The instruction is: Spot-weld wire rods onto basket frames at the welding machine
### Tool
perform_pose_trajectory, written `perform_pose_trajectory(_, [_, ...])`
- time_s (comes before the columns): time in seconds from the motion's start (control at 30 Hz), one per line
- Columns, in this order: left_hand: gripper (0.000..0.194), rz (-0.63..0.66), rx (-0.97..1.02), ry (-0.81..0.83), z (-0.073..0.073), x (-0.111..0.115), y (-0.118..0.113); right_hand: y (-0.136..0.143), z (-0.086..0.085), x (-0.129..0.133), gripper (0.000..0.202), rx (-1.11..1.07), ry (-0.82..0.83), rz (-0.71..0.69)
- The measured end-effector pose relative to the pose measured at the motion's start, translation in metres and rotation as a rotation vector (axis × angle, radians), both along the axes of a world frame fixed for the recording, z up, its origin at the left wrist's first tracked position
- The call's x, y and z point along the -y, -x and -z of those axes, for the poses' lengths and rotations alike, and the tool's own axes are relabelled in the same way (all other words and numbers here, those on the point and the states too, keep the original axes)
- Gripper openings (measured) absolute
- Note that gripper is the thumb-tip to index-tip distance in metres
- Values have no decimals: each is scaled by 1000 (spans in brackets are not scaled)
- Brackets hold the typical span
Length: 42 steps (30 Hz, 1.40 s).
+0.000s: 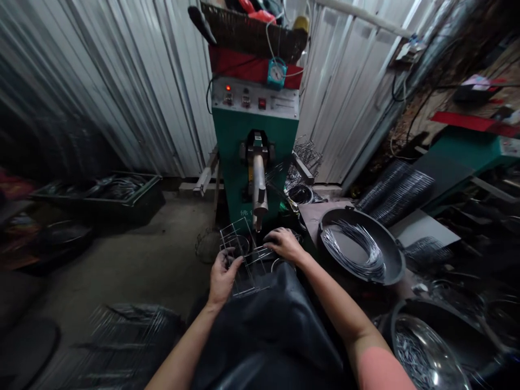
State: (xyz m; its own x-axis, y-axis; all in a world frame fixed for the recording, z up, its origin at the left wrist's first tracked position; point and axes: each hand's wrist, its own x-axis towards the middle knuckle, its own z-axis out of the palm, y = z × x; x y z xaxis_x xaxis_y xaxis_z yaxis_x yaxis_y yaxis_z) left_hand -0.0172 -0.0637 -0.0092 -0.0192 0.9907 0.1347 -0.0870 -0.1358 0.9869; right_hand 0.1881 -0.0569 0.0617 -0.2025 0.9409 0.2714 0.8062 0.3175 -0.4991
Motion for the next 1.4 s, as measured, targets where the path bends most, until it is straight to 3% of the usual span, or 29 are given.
perform_pose_trajectory(0.1, [43, 29, 44, 38, 1, -7, -2, -3, 5, -14, 8, -86, 164, -77])
perform_pose_trajectory(0.27, [47, 58, 117, 106, 0, -17, -5, -13, 8, -28, 10, -219, 146, -58])
perform_pose_trajectory(0.47, [44, 69, 179, 139, 0, -25, -16, -21, 12, -44, 17, -91, 111, 5])
perform_pose_trajectory(0.7, [44, 63, 256, 180, -4, -31, -21, -27, 17, -54, 22, -32, 113, -35])
perform_pose_trajectory(0.97, [45, 43, 282, 207, -10, -36, -24, -29, 9, -60, 12, -43, 148, -71])
perform_pose_trajectory(1.4, [47, 62, 336, 255, -11, -44, -26, -29, 5, -72, 14, -3, 190, -86])
